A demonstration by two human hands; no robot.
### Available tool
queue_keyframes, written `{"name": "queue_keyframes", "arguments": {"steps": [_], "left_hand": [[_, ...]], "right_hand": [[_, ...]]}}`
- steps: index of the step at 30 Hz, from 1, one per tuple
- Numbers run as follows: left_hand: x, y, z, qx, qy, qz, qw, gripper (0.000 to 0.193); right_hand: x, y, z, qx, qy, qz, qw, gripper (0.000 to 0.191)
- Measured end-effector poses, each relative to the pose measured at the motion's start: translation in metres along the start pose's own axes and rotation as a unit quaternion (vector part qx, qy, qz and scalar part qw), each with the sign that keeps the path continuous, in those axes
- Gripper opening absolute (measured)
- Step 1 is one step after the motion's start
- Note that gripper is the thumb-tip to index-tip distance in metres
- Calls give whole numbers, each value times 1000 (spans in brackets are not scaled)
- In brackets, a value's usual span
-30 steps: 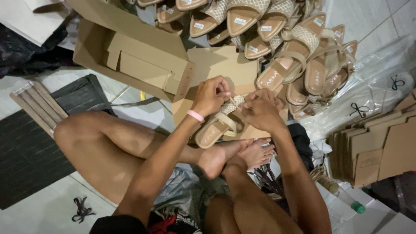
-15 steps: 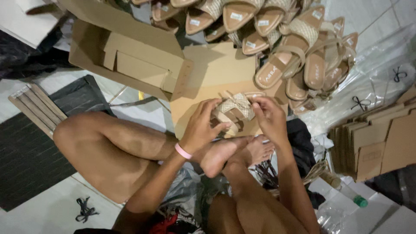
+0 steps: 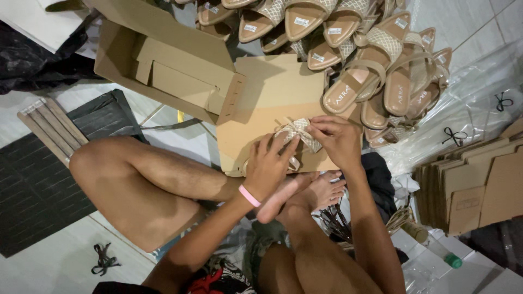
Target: The person sits on the floor and ties the straps of beige sandals. They handle the straps with both hands, adjusting and securing them on the footwear while surrounded by boxes and other sandals.
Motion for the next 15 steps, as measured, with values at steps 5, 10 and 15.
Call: {"name": "queue_keyframes", "arguments": {"steps": [5, 10, 15], "left_hand": [[-5, -9, -2, -12, 11, -20, 1000, 57], [-10, -11, -2, -26, 23, -35, 999, 54], [-10, -11, -4, -27, 51, -48, 997, 54]], "right_hand": [[-4, -3, -7, 12, 20, 3, 1000, 14], [-25, -2, -53, -95, 125, 49, 986, 12], [-31, 0, -73, -122, 188, 54, 973, 12]]}}
Point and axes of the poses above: each hand's wrist, its own y-axis towards the middle knuckle, its own x-axis out of the back of the hand, z = x × y, the point moved 10 cm from there along y, towards the middle knuckle, and after that the axes turned 2 degrees about z, right-handed, at the moved point
